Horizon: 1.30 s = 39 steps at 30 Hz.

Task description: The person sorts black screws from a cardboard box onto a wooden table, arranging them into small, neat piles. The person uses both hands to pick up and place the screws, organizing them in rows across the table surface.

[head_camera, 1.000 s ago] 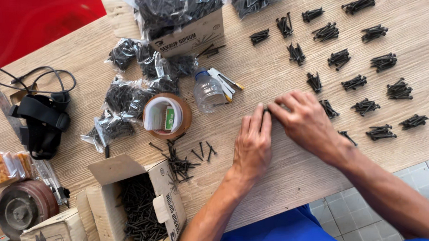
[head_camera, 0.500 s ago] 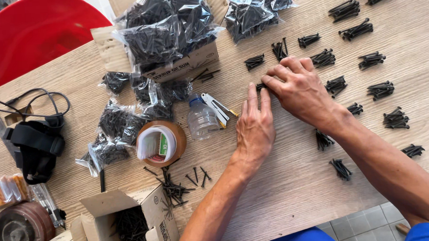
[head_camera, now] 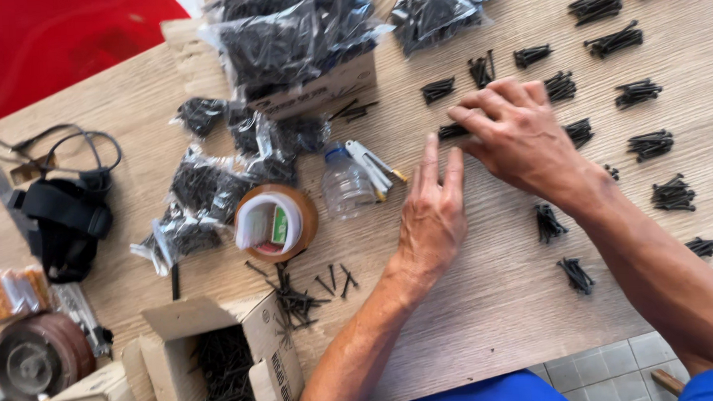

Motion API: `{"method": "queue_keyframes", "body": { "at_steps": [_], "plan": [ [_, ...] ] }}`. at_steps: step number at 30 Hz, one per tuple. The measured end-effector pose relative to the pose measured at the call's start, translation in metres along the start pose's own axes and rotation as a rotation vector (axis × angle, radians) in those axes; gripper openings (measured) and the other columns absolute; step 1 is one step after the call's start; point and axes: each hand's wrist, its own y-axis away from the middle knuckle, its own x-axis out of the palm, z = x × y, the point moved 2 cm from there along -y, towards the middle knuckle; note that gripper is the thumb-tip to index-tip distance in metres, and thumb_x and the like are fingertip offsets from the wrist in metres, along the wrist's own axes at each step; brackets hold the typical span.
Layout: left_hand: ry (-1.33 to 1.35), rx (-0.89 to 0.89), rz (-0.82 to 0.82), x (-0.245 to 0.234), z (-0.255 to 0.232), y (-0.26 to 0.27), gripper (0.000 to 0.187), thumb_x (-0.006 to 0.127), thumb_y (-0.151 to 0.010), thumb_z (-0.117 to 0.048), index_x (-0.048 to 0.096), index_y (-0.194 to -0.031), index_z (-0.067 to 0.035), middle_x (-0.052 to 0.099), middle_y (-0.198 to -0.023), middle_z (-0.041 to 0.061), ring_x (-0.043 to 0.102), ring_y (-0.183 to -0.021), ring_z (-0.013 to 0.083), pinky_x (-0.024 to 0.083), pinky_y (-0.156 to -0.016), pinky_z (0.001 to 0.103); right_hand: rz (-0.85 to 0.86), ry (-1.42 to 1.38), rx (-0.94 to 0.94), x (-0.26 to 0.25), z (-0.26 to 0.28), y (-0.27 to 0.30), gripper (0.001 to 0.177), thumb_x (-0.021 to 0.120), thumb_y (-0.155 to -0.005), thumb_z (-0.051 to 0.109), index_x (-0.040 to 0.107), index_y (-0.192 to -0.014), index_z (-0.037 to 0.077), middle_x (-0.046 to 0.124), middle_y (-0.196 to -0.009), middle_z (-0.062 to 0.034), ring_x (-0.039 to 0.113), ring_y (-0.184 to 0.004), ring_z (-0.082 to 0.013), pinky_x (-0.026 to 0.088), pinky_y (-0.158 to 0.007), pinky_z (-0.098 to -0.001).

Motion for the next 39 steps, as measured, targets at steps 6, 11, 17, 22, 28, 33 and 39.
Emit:
{"method": "queue_keyframes", "body": {
  "at_steps": [6, 11, 17, 22, 28, 33, 39],
  "plan": [
    [0.188, 0.055, 0.054, -0.079, -0.042, 0.046, 0.016, 0.049, -0.110, 0.004, 0.062, -0.118, 0.008, 0.064, -0.107, 0.021, 0.064, -0.087, 0.0376, 0.052, -0.072, 0.045, 0.047, -0.173, -0.046, -0.051, 0.068, 0.010, 0.032, 0.083, -0.100, 0.027, 0.076, -0.127, 0.012, 0.075, -0.128, -0.0110, 0.062, -0.111, -0.0304, 0.045, -0.093, -0.0455],
    [0.070, -0.083, 0.023, -0.114, -0.020, 0.131, 0.017, 0.064, -0.109, -0.013, 0.067, -0.108, 0.004, 0.066, -0.093, 0.017, 0.065, -0.078, 0.0342, 0.053, -0.067, 0.044, 0.174, -0.528, -0.156, -0.024, 0.158, 0.028, 0.020, 0.071, -0.102, 0.020, 0.070, -0.116, 0.006, 0.069, -0.108, -0.0138, 0.066, -0.092, -0.0323, 0.054, -0.082, -0.0456],
    [-0.297, -0.351, -0.047, -0.131, 0.012, 0.196, 0.027, 0.062, -0.107, -0.018, 0.070, -0.128, -0.003, 0.068, -0.126, 0.018, 0.076, -0.081, 0.0346, 0.059, -0.060, 0.043, 0.200, -0.565, -0.115, -0.006, 0.212, 0.034, 0.016, 0.066, -0.102, 0.012, 0.066, -0.118, 0.010, 0.062, -0.100, -0.0095, 0.064, -0.087, -0.0316, 0.055, -0.080, -0.0430],
    [-0.340, -0.341, -0.118, -0.134, 0.016, 0.205, 0.027, 0.063, -0.107, -0.015, 0.072, -0.126, 0.001, 0.068, -0.139, 0.022, 0.078, -0.069, 0.0315, 0.058, -0.049, 0.039, 0.153, -0.520, -0.217, 0.001, 0.221, 0.038, 0.055, 0.059, -0.081, -0.010, 0.069, -0.129, 0.015, 0.063, -0.110, -0.0105, 0.064, -0.091, -0.0309, 0.053, -0.080, -0.0428],
    [-0.397, -0.312, -0.111, -0.136, 0.024, 0.214, 0.027, 0.057, -0.103, -0.002, 0.072, -0.124, 0.006, 0.070, -0.139, 0.021, 0.075, -0.067, 0.0296, 0.058, -0.053, 0.037, 0.100, -0.438, -0.301, -0.002, 0.219, 0.034, 0.026, 0.062, -0.093, 0.001, 0.069, -0.114, 0.015, 0.063, -0.111, -0.0083, 0.060, -0.090, -0.0291, 0.048, -0.078, -0.0428],
    [-0.321, -0.246, -0.124, -0.137, 0.024, 0.218, 0.032, 0.050, -0.104, 0.003, 0.069, -0.129, 0.007, 0.067, -0.143, 0.022, 0.080, -0.105, 0.0356, 0.065, -0.078, 0.039, 0.072, -0.604, -0.213, -0.017, 0.229, 0.024, 0.017, 0.062, -0.106, 0.005, 0.069, -0.121, 0.009, 0.062, -0.108, -0.0136, 0.061, -0.093, -0.0326, 0.051, -0.083, -0.0447],
    [-0.346, -0.252, -0.142, -0.132, 0.026, 0.223, 0.036, 0.051, -0.103, 0.002, 0.070, -0.133, 0.004, 0.069, -0.142, 0.022, 0.079, -0.092, 0.0351, 0.060, -0.067, 0.041, 0.068, -0.512, -0.230, 0.001, 0.267, 0.001, 0.016, 0.069, -0.106, 0.030, 0.068, -0.107, 0.014, 0.062, -0.099, -0.0066, 0.061, -0.089, -0.0299, 0.046, -0.076, -0.0436]
  ]
}}
